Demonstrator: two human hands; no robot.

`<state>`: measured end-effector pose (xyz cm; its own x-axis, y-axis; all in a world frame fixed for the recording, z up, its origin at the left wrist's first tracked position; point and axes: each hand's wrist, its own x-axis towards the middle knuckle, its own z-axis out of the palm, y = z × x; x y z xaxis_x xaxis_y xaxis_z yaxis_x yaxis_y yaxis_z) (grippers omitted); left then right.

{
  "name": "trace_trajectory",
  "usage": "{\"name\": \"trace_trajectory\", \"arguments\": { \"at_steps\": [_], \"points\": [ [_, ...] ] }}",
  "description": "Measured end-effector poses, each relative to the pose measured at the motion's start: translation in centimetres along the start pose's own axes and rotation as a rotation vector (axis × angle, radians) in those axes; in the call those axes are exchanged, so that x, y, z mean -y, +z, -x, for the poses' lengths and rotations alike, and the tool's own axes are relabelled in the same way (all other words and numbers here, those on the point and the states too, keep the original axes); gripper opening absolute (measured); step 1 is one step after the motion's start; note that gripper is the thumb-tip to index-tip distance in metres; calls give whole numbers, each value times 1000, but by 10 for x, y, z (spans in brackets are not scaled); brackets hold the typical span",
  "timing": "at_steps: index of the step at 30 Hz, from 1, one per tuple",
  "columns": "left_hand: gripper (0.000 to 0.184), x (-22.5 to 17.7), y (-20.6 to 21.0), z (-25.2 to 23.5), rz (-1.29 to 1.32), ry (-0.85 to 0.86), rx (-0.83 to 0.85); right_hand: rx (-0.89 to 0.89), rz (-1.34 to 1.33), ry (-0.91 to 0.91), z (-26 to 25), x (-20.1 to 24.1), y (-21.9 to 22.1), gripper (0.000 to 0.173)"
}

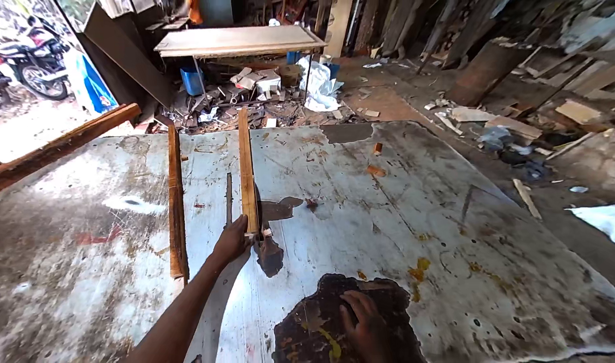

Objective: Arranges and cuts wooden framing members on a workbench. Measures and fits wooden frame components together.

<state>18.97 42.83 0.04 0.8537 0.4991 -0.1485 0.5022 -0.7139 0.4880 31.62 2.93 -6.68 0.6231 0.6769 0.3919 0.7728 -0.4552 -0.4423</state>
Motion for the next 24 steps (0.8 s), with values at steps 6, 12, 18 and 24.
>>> {"name": "trace_trajectory", "arguments": {
  "at_steps": [6,12,18,24],
  "points": [
    [78,-46,2,75,-122,-41,76,-6,-32,-15,3,-3,-2,31],
    [92,-79,41,156,-193,-95,88,21,-37,-32,5,-6,-6,31],
    [101,-147,107,252,-195,-333,-101,48,-105,-42,9,-13,-12,28],
    [68,-203,169,314,-24,-544,-465,156,-179,-20,8,-16,-28,26]
  ]
}}
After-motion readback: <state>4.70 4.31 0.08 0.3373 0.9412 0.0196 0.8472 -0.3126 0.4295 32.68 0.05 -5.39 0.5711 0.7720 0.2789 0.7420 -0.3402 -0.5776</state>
